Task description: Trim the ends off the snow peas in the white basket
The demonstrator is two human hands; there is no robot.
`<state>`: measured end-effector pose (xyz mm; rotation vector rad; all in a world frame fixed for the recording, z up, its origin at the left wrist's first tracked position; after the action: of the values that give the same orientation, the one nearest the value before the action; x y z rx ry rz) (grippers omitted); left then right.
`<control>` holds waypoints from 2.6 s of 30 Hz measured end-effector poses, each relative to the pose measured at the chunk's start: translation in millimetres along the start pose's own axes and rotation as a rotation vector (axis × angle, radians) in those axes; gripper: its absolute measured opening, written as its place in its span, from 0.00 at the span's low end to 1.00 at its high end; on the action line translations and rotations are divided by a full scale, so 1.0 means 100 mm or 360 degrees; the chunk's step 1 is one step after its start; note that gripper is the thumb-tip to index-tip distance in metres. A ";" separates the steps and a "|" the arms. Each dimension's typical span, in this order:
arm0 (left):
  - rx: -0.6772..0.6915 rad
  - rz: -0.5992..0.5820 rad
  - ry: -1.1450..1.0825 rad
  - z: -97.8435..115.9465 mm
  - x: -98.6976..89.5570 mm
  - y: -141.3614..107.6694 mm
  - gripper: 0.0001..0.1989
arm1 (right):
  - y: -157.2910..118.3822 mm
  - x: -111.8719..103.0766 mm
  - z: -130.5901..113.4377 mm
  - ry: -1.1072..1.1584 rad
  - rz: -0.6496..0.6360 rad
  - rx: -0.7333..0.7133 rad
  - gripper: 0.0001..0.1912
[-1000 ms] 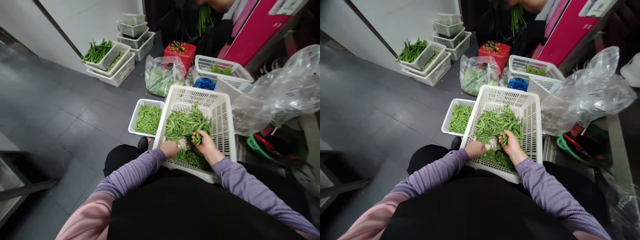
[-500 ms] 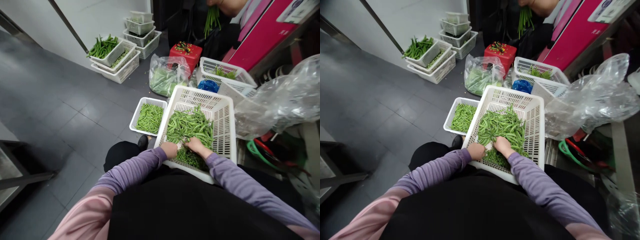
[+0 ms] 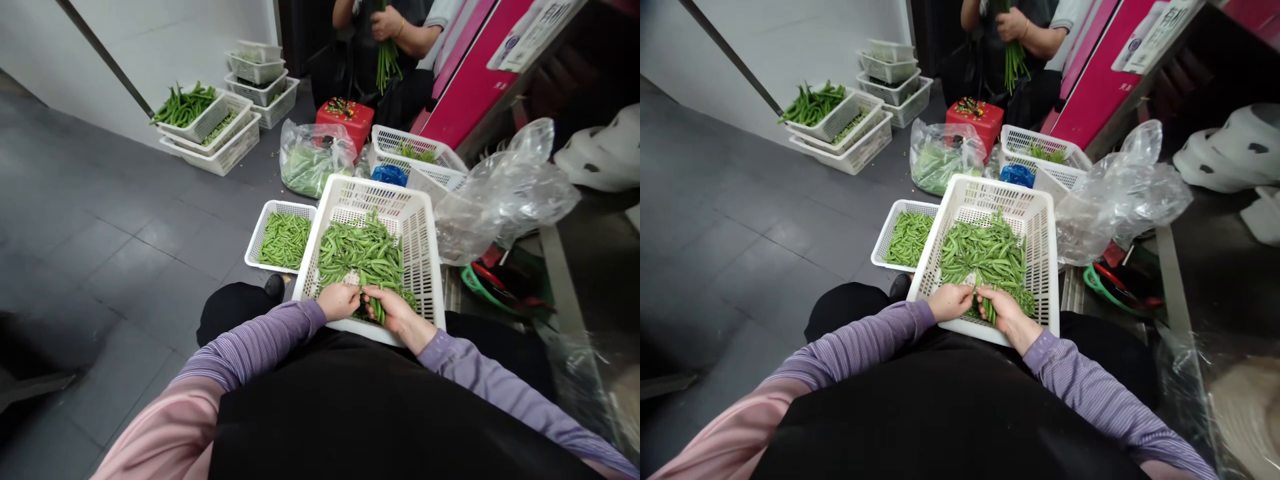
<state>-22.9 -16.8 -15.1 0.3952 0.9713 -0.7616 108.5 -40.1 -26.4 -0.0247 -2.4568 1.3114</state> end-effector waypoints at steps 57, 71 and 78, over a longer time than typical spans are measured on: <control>0.0010 -0.0833 0.0163 -0.29 0.08 -0.01 0.14 | 0.95 -0.14 -0.16 -0.3432 0.0421 -0.0952 0.14; -0.0149 -0.0752 0.0179 -0.36 0.10 -0.01 0.13 | 0.89 -0.08 -0.18 -0.3443 0.0388 -0.0911 0.13; -0.0623 -0.0391 -0.0663 -0.42 0.03 0.08 0.14 | 0.62 -0.17 -0.39 -0.2555 0.0557 -0.1176 0.07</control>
<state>-40.8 12.8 -40.1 -0.2233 0.7551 -0.8116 127.5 23.1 -61.8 0.6836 -4.2941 0.2212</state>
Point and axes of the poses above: each hand's wrist, its own y-axis towards the middle knuckle, its own x-axis out of the palm, z = x × y, the point moved 2 cm from there along y, towards the middle knuckle, and after that the axes turned 7 degrees about x, right-handed, at the moved point
